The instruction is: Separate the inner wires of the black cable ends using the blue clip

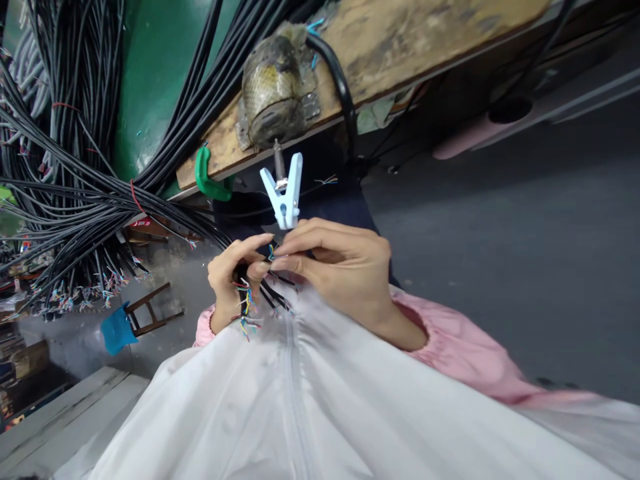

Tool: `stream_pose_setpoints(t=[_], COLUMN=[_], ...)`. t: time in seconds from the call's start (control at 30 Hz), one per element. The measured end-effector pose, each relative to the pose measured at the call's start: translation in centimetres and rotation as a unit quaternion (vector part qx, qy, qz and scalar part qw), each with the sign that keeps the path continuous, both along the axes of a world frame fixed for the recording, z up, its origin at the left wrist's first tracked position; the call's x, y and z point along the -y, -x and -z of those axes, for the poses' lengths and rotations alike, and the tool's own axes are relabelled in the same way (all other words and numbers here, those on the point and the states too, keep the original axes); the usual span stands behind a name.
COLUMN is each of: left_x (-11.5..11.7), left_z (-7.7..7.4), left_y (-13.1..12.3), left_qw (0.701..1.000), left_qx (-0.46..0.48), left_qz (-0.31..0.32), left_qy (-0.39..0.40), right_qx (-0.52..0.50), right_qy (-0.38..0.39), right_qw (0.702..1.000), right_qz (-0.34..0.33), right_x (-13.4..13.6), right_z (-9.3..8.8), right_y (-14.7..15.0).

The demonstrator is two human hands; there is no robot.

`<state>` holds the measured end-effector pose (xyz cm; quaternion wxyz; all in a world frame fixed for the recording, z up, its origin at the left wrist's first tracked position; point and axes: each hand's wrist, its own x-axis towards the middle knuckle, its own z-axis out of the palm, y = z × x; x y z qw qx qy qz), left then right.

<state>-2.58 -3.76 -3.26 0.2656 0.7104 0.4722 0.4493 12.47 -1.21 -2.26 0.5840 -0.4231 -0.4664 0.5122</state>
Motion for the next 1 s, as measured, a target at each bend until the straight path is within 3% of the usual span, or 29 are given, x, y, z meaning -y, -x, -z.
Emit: stream_pose_setpoints(t=[0.13,0.37,0.47,0.67,0.77,0.87,1.0], left_x=[0.1,0.2,0.0,-0.2,-0.3,-0.4,-0.5], left_z=[-0.3,-0.3,-0.1,-0.1,-0.9,-1.5,-1.2], left_y=[0.0,0.2,0.1,0.4,0.7,0.7,0.3], left_qw=[1.000,1.000,1.000,0.999,0.997,0.991,0.995], left_qx=[-0.015,0.016,0.018,-0.012,-0.033,-0.056,-0.034], left_qz=[0.009,0.006,0.000,0.029,0.072,0.123,0.093], left_qy=[-0.013,-0.011,-0.025,-0.035,-0.008,0.017,-0.024], right_qx=[0.010,-0.046,-0.020,0.052,0.140,0.259,0.356], right_qy=[-0.005,0.086,0.051,-0.023,-0.118,-0.205,-0.222], right_qw=[0.999,0.991,0.988,0.983,0.971,0.939,0.907], right_qz=[-0.041,-0.090,-0.143,-0.172,-0.154,-0.098,-0.014], right_x=[-0.2,0.1,0.3,0.1,0.0,0.1,0.4], right_z=[0.4,1.2,1.1,1.0,0.9,0.4,-0.5], right_y=[-0.2,-1.2,-1.6,-1.8,-1.7,-1.7,-2.3])
